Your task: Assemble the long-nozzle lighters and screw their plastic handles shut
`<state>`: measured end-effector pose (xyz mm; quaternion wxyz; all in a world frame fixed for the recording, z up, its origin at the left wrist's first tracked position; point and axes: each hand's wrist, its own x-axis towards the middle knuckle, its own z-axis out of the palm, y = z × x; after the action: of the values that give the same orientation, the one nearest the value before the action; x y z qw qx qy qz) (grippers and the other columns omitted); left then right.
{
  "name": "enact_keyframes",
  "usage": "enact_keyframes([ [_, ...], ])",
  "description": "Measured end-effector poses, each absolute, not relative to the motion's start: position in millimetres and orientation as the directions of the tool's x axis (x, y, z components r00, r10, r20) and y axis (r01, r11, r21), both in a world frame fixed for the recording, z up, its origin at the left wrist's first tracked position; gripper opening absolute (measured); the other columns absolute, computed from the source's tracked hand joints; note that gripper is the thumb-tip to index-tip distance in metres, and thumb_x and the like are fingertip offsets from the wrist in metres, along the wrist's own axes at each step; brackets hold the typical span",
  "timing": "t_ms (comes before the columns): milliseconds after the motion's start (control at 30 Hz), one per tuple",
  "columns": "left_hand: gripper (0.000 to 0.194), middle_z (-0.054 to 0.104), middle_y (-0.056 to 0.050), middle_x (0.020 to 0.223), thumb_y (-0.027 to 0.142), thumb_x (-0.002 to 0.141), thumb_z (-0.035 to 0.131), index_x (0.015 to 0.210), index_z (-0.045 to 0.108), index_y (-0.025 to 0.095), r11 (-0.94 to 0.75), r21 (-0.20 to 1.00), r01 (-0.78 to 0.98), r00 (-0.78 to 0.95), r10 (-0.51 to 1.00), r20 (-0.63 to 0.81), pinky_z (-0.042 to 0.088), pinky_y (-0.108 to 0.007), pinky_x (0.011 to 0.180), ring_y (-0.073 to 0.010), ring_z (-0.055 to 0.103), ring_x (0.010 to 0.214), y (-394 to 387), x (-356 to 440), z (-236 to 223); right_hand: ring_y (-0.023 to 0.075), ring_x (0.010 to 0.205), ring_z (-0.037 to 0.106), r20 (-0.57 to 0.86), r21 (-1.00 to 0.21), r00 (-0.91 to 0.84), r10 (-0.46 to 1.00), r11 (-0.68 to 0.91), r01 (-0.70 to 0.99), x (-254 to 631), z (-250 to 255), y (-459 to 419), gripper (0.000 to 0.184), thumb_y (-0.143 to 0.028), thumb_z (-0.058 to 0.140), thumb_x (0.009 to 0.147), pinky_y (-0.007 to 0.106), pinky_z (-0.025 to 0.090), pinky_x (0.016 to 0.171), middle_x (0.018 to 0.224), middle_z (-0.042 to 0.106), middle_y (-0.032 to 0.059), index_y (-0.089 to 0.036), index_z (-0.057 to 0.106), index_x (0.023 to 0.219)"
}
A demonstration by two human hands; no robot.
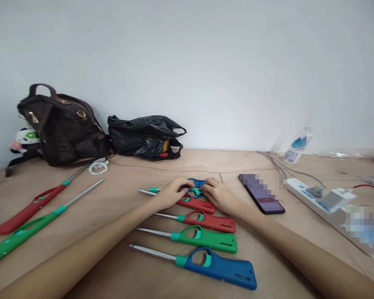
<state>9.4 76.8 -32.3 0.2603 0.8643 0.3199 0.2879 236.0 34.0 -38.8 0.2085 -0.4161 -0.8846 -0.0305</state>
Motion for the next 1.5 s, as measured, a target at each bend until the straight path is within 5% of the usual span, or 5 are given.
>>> enact_keyframes([
  [267,0.028,0.068,-0.006,0.108,0.006,0.082,0.048,0.101,0.066,0.015,-0.638,0.684,0.352,0.64,0.698,0.322,0.045,-0.033,0.097,-0.0191,0.06,0.105,78.1,10.6,-32.5,0.0216,0.088,0.053,0.382,-0.11,-0.569,0.728,0.647,0.755,235.3,-38.1,34.3,0.021,-0.016,0.043,0.095,0.036,0.048,0.078,0.096,0.056,0.0102,-0.015,0.063,0.097],
  [533,0.034,0.062,-0.006,0.116,0.004,0.083,0.043,0.106,0.062,0.019,-0.832,0.315,0.457,0.74,0.552,0.385,0.041,-0.037,0.101,-0.0206,0.054,0.112,67.8,10.8,-27.7,0.0215,0.088,0.053,0.338,-0.072,-0.579,0.742,0.634,0.77,234.5,-33.4,30.8,0.023,-0.014,0.042,0.094,0.033,0.047,0.076,0.095,0.056,0.0109,-0.014,0.064,0.097],
  [900,0.035,0.06,-0.007,0.113,0.001,0.08,0.046,0.101,0.066,0.018,-0.85,0.161,0.502,0.766,0.524,0.372,0.04,-0.037,0.098,-0.0221,0.052,0.109,63.5,10.9,-26.1,0.0158,0.076,0.059,0.299,-0.513,-0.428,0.853,0.522,0.682,239.7,-22.4,55.5,0.017,-0.01,0.051,0.087,0.027,0.045,0.07,0.087,0.065,0.0056,-0.015,0.067,0.093],
  [1133,0.031,0.061,-0.007,0.11,0.003,0.081,0.047,0.099,0.067,0.018,-0.85,0.195,0.489,0.76,0.525,0.383,0.041,-0.037,0.096,-0.0227,0.053,0.107,64.9,10.5,-27.4,0.0235,0.099,0.058,0.205,-0.208,-0.438,0.875,0.476,0.855,235.9,-20.5,80.4,0.019,-0.012,0.062,0.082,0.03,0.043,0.084,0.103,0.064,0.0124,-0.014,0.068,0.1],
  [1500,0.029,0.066,-0.005,0.107,0.007,0.084,0.044,0.103,0.063,0.02,-0.799,0.414,0.437,0.623,0.601,0.502,0.043,-0.035,0.096,-0.0203,0.057,0.105,69.2,6.7,-12.6,0.0198,0.078,0.06,0.212,-0.131,-0.386,0.898,0.418,0.899,230.2,-11.4,80.5,0.017,-0.007,0.046,0.086,0.026,0.039,0.066,0.088,0.066,0.0102,-0.014,0.056,0.099],
])
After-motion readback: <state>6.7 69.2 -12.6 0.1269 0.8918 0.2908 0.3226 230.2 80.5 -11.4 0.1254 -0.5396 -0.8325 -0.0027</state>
